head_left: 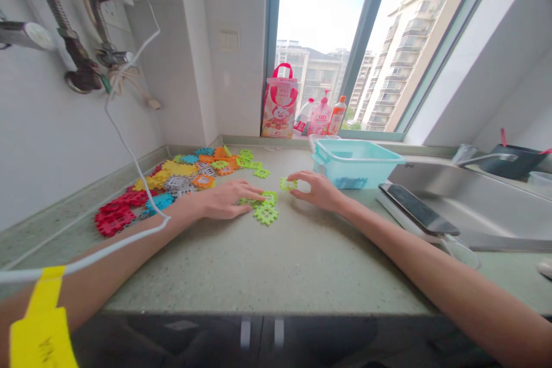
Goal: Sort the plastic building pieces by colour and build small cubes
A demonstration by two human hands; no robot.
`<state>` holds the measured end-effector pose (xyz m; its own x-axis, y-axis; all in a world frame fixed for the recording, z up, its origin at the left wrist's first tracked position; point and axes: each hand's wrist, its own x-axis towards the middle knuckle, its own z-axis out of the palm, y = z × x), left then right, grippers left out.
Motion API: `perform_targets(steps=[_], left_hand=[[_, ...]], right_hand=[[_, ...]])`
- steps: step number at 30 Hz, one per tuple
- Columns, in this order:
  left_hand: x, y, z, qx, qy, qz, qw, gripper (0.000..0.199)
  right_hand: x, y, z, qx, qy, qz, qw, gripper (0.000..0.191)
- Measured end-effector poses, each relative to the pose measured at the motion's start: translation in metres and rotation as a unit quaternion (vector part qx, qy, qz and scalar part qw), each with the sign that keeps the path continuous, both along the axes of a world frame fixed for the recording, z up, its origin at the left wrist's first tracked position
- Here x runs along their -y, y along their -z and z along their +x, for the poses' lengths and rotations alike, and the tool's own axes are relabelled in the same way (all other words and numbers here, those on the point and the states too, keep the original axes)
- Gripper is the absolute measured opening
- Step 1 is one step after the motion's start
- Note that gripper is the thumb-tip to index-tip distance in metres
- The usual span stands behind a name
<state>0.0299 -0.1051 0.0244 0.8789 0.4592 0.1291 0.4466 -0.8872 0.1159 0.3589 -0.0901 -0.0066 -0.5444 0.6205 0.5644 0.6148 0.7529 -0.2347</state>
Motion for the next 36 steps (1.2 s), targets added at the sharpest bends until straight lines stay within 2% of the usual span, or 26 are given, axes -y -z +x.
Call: perform_targets(steps=[2, 4, 7, 10, 14, 18, 21, 25, 30, 36], left_hand=[[0.003, -0.001, 0.005, 0.009, 0.004, -0.003, 1.0, 0.05], [0.004, -0.003, 0.005, 0.033, -0.023, 0.009, 0.999, 0.051], [0.0, -0.005, -0.003, 0.054, -0.079, 0.013, 0.995, 0.052], [-0.007, -0.004, -0.013, 0.056, -0.084, -0.012, 0.995, 0.043], [-0.009, -0.004, -0.017, 0.083, -0.063, 0.006, 0.995, 0.04], [-0.001, -0.009, -0.01, 0.131, -0.027, 0.02, 0.991, 0.038], [0.008, -0.011, -0.002, 0.151, 0.016, 0.002, 0.988, 0.036], [0.015, -0.007, 0.009, 0.13, 0.074, -0.049, 0.988, 0.033], [0.023, -0.004, 0.016, 0.124, 0.093, -0.079, 0.985, 0.035], [0.031, -0.002, 0.023, 0.128, 0.092, -0.091, 0.983, 0.035]], right_hand=[[0.005, 0.0, -0.01, -0.032, -0.002, 0.012, 0.999, 0.026], [0.011, 0.001, -0.022, -0.038, -0.009, 0.013, 0.999, 0.025], [0.018, 0.003, -0.037, -0.015, -0.011, -0.004, 1.0, 0.023], [0.022, 0.003, -0.043, 0.017, -0.025, -0.022, 0.999, 0.019], [0.022, 0.004, -0.041, 0.037, -0.054, -0.04, 0.997, 0.017], [0.02, 0.005, -0.038, 0.019, -0.073, -0.067, 0.995, 0.019], [0.018, 0.006, -0.036, 0.012, -0.083, -0.077, 0.994, 0.022], [0.018, 0.006, -0.034, 0.024, -0.092, -0.072, 0.993, 0.023], [0.02, 0.005, -0.034, 0.03, -0.086, -0.068, 0.994, 0.026], [0.02, 0.005, -0.041, 0.024, -0.037, -0.057, 0.997, 0.022]])
